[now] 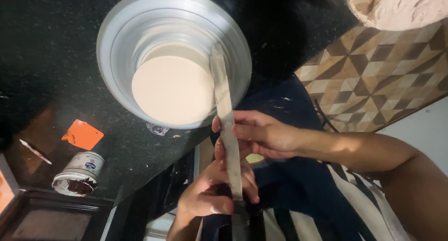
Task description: The person uses a spatula to scrape frosting off a round cake board on a turntable, wipes the spatula blade with a cloth, scrapes chocolate spread from a small container, and wipes the turntable plate clean with the cloth.
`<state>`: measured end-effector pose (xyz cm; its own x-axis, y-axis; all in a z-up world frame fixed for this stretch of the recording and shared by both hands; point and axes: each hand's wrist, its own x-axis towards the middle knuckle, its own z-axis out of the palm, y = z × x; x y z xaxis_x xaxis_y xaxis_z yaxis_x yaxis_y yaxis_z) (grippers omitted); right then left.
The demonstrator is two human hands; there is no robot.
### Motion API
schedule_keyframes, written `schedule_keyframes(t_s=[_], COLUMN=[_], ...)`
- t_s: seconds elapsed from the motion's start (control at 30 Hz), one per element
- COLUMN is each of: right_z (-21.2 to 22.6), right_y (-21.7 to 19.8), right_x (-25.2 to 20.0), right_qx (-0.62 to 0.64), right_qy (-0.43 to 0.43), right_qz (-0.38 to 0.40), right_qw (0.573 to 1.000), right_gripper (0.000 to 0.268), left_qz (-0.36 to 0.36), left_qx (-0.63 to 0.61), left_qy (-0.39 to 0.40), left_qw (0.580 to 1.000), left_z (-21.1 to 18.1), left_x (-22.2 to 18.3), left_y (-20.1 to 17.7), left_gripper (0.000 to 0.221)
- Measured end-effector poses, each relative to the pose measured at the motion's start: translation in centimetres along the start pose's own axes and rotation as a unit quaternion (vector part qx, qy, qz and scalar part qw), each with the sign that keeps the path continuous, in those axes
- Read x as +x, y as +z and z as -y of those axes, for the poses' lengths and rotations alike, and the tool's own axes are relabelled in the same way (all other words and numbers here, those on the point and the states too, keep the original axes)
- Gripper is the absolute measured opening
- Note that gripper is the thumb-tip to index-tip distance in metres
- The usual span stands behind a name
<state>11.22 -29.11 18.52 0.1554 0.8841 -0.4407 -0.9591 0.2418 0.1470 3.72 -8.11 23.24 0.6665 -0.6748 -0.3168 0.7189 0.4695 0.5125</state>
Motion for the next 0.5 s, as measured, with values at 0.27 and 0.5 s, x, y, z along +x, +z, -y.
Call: schedule_keyframes(t_s=[0.27, 0.5], right_z=[0.04, -0.20], right_y=[0.27, 0.28], right_x=[-0.01, -0.14], right_qx=[-0.005, 0.002], right_qy=[0.008, 0.017], right_qz=[0.000, 0.001], right_qw=[1.000, 1.000], right_gripper=[0.042, 0.042], left_qz=[0.005, 0.006], left_qx=[0.019, 0.029], left_qy=[0.004, 0.007], left_qw=[1.000, 1.000], left_z=[0.11, 0.57], left_x=[-0.07, -0.21], left_y=[-0.05, 0.08], left_gripper=[0.058, 0.060])
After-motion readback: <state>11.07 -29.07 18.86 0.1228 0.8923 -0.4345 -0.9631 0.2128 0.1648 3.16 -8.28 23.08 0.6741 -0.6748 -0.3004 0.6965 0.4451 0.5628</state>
